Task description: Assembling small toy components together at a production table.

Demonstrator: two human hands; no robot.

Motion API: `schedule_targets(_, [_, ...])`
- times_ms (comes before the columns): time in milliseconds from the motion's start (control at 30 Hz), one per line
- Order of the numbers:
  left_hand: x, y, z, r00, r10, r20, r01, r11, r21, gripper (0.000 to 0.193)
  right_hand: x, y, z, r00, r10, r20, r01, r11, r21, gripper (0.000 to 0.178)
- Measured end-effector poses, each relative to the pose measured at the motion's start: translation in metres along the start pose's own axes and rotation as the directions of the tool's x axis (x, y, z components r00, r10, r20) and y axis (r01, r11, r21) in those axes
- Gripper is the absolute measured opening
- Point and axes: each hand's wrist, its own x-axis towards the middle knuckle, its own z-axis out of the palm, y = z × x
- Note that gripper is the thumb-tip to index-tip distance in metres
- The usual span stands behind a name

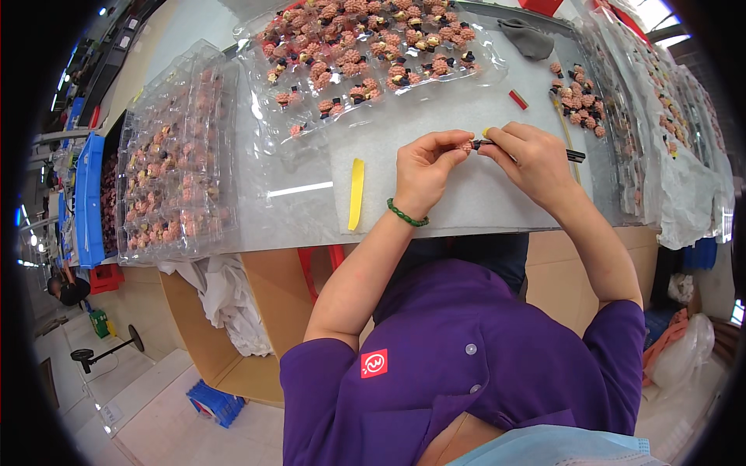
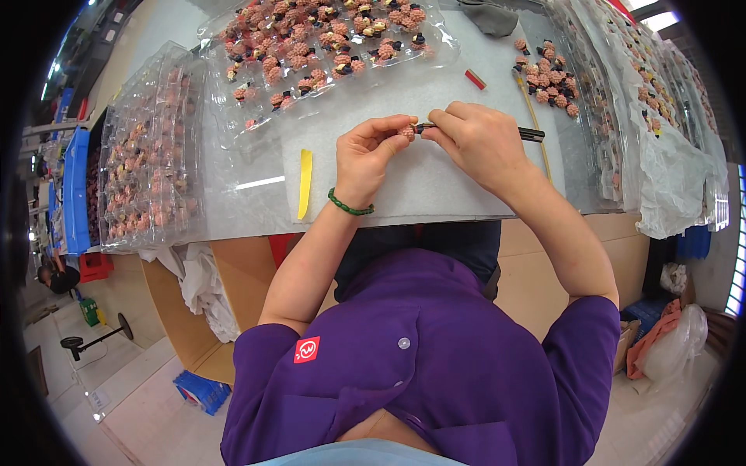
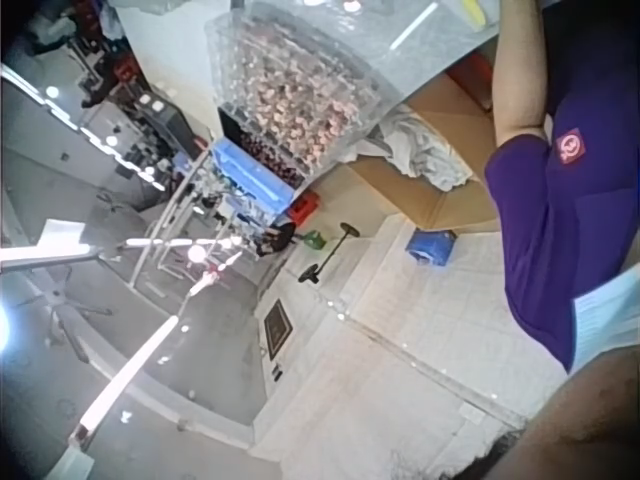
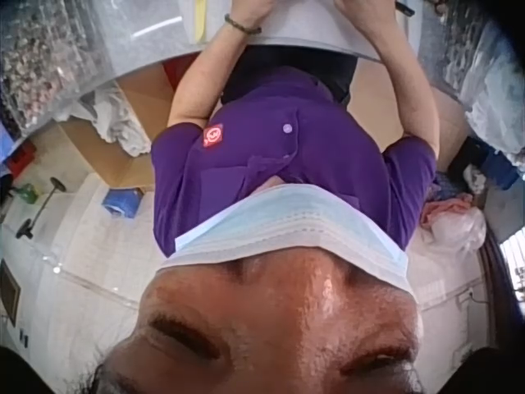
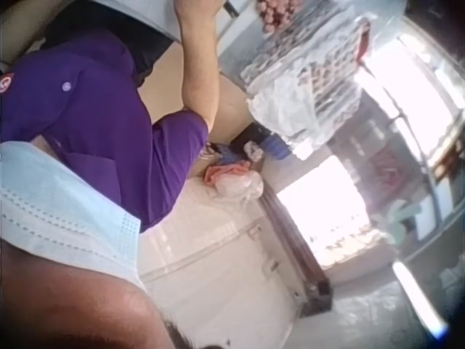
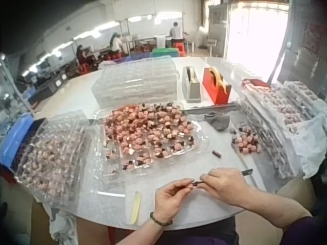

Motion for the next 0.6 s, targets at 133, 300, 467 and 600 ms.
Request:
schedule_targets(133, [0.0003, 0.0003, -0.0003, 1.0, -0.004, 0.004, 0.004, 1.0, 0.007, 0.023, -0.0001, -0.0006, 0.0003, 1.0, 0.02, 0.006, -0.02, 1.0, 0.005, 0.019])
schedule_targets(300, [0.0005, 0.0006, -0.0009, 1.0, -0.012, 0.003, 0.012, 1.0, 0.011, 0.023, -0.0003, -0.0035, -0.0001, 0.999, 0.042, 0.008, -0.042, 0.999, 0.004, 0.018])
schedule_targets(467, [0.0003, -0.0006, -0.0011, 1.0, -0.002, 0.013, 0.002, 1.0, 0.002, 0.023, -0.0006, -0.0039, 0.0001, 0.999, 0.054, -0.001, -0.054, 0.999, -0.006, 0.019])
schedule_targets(600, [-0.0001, 0.0007, -0.0006, 1.0, -0.014, 0.008, 0.014, 1.0, 0.008, 0.022, -0.0001, -0.0042, 0.0, 0.999, 0.042, -0.014, -0.043, 0.999, -0.028, 0.019])
